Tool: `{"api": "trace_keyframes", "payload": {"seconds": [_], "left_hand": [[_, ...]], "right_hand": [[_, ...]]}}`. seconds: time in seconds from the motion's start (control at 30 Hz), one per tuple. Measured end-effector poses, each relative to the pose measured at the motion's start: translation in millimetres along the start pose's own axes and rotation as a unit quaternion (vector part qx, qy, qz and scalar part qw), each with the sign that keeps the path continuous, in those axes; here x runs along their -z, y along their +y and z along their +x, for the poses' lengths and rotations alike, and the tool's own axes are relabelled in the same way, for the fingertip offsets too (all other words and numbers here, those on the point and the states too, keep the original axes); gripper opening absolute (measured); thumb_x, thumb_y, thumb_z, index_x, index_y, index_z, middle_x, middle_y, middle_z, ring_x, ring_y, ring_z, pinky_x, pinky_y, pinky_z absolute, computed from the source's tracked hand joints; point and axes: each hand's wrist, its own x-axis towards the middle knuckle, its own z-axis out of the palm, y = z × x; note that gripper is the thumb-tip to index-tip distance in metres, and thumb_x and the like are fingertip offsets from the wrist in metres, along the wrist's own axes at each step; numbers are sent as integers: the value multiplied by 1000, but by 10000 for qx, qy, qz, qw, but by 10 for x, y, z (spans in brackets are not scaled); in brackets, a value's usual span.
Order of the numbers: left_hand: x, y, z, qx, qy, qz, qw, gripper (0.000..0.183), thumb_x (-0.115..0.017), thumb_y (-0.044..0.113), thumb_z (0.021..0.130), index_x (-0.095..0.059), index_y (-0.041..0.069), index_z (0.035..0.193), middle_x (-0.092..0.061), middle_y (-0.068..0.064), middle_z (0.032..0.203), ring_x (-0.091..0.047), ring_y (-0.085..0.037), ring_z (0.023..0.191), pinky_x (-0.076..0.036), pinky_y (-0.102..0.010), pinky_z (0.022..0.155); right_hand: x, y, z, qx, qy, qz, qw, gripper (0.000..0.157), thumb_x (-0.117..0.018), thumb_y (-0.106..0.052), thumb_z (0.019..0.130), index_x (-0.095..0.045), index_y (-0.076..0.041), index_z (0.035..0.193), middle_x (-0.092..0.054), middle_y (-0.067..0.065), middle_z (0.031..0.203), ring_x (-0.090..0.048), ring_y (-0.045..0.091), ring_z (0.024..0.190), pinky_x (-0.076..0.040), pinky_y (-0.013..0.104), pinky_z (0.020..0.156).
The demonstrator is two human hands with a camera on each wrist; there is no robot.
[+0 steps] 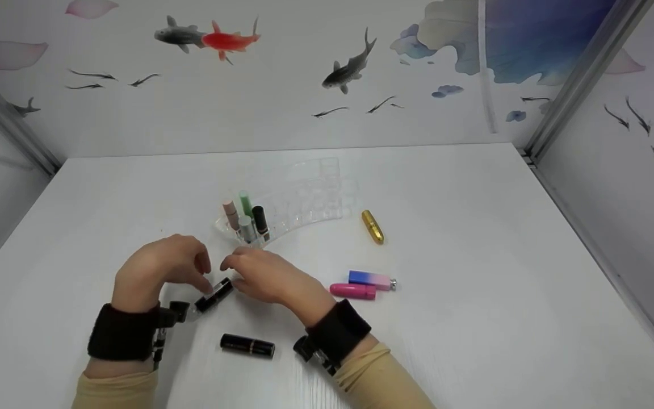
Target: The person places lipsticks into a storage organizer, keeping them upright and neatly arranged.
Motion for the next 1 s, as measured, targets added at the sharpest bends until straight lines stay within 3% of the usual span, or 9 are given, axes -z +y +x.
{"api": "trace_keyframes", "payload": {"seconds": [0.23,0.33,0.47,0.6,0.77,0.9,1.0], "left_hand": [[-129,-7,126,381,-497,-8,9980,28,-91,24,68,-68,8,67,-69,-4,73,-51,-15,61,-41,-25,54],[-168,8,168,414,-575,19,9975,32,-91,19,67,-62,9,59,-58,-1,61,-49,-15,58,-39,-25,52],[-185,32,200,313,-618,88,9976,35,-89,17,68,-58,10,53,-51,2,53,-46,-15,53,-37,-25,49],[-173,44,213,4,-598,-184,9980,24,-85,18,72,-66,10,60,-56,2,58,-49,-14,56,-37,-25,50],[-139,77,216,-567,-325,-822,9945,17,-75,20,81,-67,11,68,-62,2,64,-53,-13,58,-38,-24,51],[-107,110,238,-1164,299,-1178,9857,13,-74,17,83,-64,10,79,-61,1,73,-51,-13,66,-39,-25,58],[-92,133,263,-1580,850,-1483,9725,15,-77,14,83,-66,9,92,-66,-2,86,-55,-15,76,-45,-28,66]], "right_hand": [[-67,2,12,72,-305,-269,9991,32,-63,-1,93,-65,0,126,-67,14,125,-62,25,120,-50,39,105],[-76,7,13,164,-372,-400,9984,34,-63,0,93,-65,1,126,-67,15,125,-62,26,121,-50,38,106],[-71,17,15,244,-350,-410,9982,32,-63,2,92,-66,2,124,-69,16,121,-65,26,117,-51,38,104],[-46,31,9,16,-265,-298,9992,29,-63,1,93,-66,1,122,-70,14,115,-66,25,110,-53,39,99],[9,82,-10,-223,202,-155,9994,24,-63,1,92,-67,1,116,-72,13,110,-67,25,105,-55,40,93],[60,133,-8,-485,712,206,9961,20,-62,2,92,-68,1,112,-73,13,107,-69,25,101,-57,40,89],[102,172,-17,-703,998,457,9915,20,-60,1,94,-68,0,113,-73,13,107,-71,24,98,-59,39,86]]}}
